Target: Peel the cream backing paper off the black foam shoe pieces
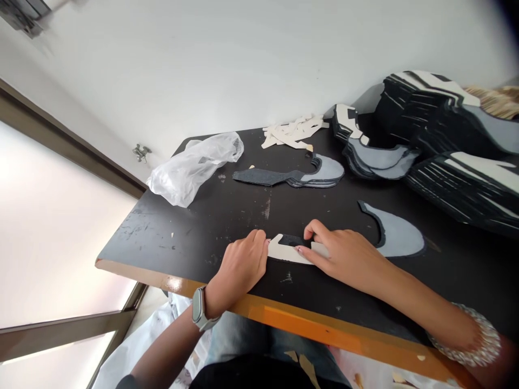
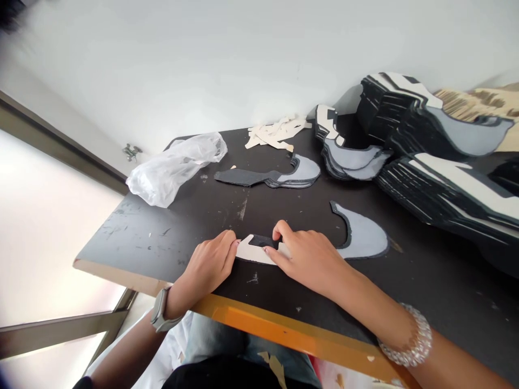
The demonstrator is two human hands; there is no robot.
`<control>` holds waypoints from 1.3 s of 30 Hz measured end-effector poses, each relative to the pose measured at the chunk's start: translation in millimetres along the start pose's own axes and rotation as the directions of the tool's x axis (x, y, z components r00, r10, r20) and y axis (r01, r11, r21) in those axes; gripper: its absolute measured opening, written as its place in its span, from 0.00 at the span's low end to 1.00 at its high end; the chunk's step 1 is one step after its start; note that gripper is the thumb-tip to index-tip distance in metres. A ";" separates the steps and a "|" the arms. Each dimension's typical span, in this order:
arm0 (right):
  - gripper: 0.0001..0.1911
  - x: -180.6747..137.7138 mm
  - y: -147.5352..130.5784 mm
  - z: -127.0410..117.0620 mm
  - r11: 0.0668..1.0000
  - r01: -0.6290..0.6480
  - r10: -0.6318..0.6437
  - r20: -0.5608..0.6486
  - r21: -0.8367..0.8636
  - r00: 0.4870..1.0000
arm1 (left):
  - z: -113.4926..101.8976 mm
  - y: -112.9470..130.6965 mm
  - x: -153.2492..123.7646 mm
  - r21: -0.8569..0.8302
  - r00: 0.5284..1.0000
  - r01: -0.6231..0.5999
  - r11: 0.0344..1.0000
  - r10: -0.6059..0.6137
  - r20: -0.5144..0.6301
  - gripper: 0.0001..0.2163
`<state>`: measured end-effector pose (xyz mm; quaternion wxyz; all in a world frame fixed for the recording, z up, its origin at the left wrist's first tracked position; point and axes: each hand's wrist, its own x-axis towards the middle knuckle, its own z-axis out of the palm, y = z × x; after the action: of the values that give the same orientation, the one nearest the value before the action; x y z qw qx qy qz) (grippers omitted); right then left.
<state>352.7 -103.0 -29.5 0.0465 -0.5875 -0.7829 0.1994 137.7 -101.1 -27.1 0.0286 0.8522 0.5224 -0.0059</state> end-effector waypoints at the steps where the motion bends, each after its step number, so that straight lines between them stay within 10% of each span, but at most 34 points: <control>1: 0.13 0.2 0.2 0.6 1.000 0.003 -0.003 0.000 -0.005 1.000 | 0.0 -0.2 0.1 0.003 1.000 -0.006 1.000 0.006 0.000 0.12; 39: 0.13 2.2 1.1 0.6 0.999 0.023 -0.023 -0.019 -0.047 1.000 | -0.6 1.1 2.7 0.082 0.999 -0.031 0.996 0.029 0.025 0.13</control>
<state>352.9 -100.9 -30.9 0.0426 -0.5813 -0.7936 0.1746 139.9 -99.2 -26.6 -0.0001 0.8602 0.5087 -0.0373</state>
